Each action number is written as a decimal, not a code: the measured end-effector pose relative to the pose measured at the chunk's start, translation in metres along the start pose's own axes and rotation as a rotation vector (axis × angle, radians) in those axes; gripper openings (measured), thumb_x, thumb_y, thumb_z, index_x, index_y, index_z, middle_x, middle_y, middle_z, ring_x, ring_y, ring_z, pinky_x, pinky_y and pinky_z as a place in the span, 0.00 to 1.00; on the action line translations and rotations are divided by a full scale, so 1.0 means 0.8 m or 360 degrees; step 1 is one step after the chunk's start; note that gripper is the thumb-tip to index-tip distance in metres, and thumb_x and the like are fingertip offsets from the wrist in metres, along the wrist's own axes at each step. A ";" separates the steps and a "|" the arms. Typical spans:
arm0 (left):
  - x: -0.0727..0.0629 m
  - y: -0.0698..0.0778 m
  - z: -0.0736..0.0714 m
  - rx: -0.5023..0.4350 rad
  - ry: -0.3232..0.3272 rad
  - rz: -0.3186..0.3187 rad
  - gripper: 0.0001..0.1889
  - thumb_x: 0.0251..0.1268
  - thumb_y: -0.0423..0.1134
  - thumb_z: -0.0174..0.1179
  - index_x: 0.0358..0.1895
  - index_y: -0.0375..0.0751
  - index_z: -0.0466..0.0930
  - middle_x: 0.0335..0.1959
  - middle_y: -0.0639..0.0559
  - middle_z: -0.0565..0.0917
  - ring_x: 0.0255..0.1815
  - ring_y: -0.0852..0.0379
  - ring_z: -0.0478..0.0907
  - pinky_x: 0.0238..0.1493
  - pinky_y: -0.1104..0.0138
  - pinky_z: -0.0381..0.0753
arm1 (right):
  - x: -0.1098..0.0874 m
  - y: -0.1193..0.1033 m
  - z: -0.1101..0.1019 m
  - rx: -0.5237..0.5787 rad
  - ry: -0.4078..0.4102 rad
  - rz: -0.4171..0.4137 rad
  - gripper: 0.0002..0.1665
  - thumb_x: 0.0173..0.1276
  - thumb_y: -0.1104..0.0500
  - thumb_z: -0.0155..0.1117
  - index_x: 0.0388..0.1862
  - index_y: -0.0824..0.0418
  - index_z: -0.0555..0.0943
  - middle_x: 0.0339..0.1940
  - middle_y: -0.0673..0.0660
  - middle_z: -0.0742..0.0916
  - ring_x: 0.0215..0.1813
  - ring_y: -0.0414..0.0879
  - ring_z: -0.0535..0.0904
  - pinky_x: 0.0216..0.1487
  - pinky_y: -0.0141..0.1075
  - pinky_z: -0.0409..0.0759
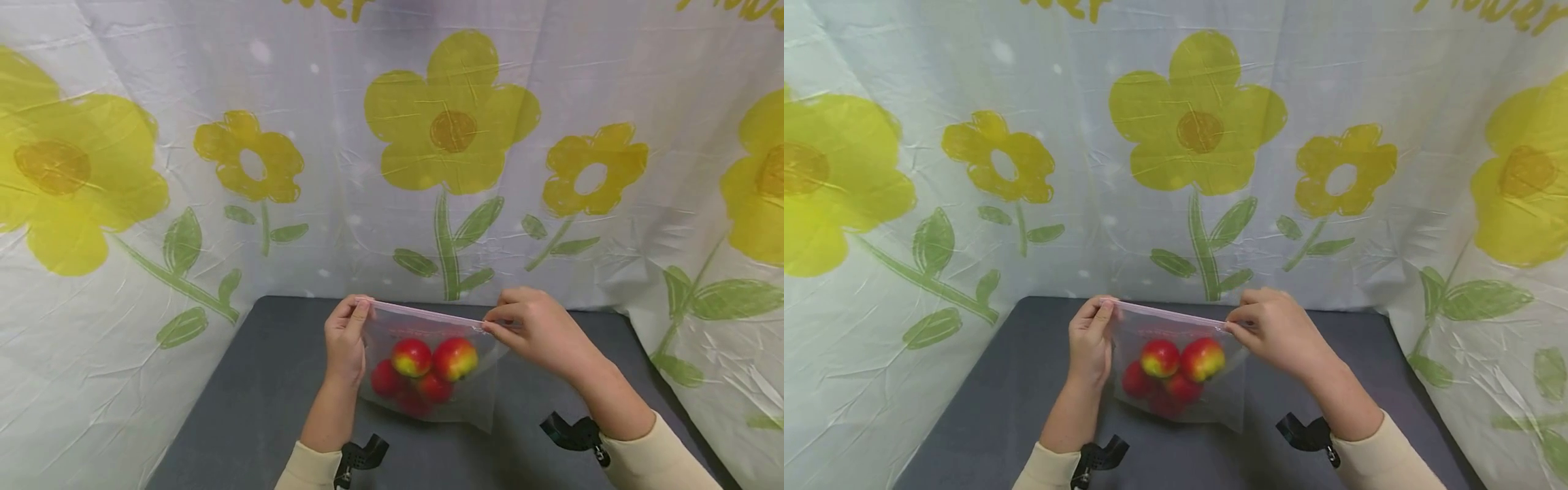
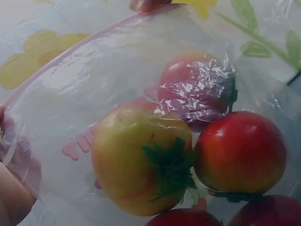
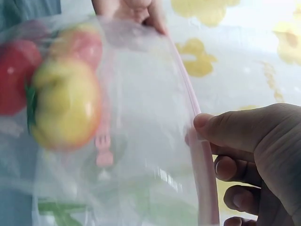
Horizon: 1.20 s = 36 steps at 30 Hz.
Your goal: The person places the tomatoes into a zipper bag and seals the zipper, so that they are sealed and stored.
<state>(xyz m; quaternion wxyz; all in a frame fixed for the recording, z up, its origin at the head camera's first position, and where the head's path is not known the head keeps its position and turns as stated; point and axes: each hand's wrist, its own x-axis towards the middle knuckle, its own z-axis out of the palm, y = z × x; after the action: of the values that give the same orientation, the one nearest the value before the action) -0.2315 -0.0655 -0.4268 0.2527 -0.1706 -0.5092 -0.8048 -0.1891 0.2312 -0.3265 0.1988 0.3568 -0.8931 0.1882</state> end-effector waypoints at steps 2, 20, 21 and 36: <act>0.000 0.001 -0.002 0.0000 0.0020 0.0003 0.07 0.75 0.29 0.56 0.38 0.29 0.80 0.30 0.52 0.80 0.34 0.55 0.75 0.48 0.65 0.74 | -0.009 0.005 -0.005 -0.0007 0.0003 0.0051 0.04 0.61 0.61 0.78 0.34 0.52 0.91 0.27 0.37 0.75 0.27 0.34 0.67 0.28 0.32 0.70; -0.010 0.015 -0.012 0.0078 0.0001 -0.0005 0.06 0.71 0.26 0.60 0.40 0.26 0.86 0.38 0.52 0.86 0.39 0.57 0.81 0.47 0.68 0.80 | -0.061 0.030 -0.010 -0.0067 0.0149 0.0279 0.06 0.66 0.60 0.73 0.37 0.49 0.85 0.37 0.40 0.81 0.34 0.34 0.75 0.34 0.39 0.78; -0.009 0.018 -0.012 0.0088 -0.0008 0.0006 0.06 0.70 0.26 0.60 0.40 0.24 0.86 0.38 0.52 0.87 0.39 0.57 0.81 0.46 0.68 0.80 | -0.062 0.030 -0.008 -0.0076 0.0159 0.0281 0.06 0.66 0.60 0.73 0.37 0.49 0.85 0.37 0.40 0.81 0.33 0.34 0.74 0.33 0.38 0.77; 0.017 0.085 -0.019 0.0479 -0.0156 0.0187 0.05 0.69 0.25 0.62 0.40 0.24 0.86 0.31 0.48 0.84 0.34 0.55 0.79 0.42 0.70 0.80 | -0.074 -0.012 0.004 0.0213 0.0389 0.0246 0.14 0.68 0.69 0.68 0.39 0.50 0.78 0.33 0.41 0.75 0.33 0.35 0.71 0.34 0.28 0.69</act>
<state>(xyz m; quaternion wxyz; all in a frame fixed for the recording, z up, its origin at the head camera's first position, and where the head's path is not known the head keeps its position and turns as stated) -0.2033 -0.1063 -0.3761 0.2970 -0.1993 -0.6249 -0.6939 -0.1432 0.2564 -0.3562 0.2668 0.2739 -0.8725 0.3042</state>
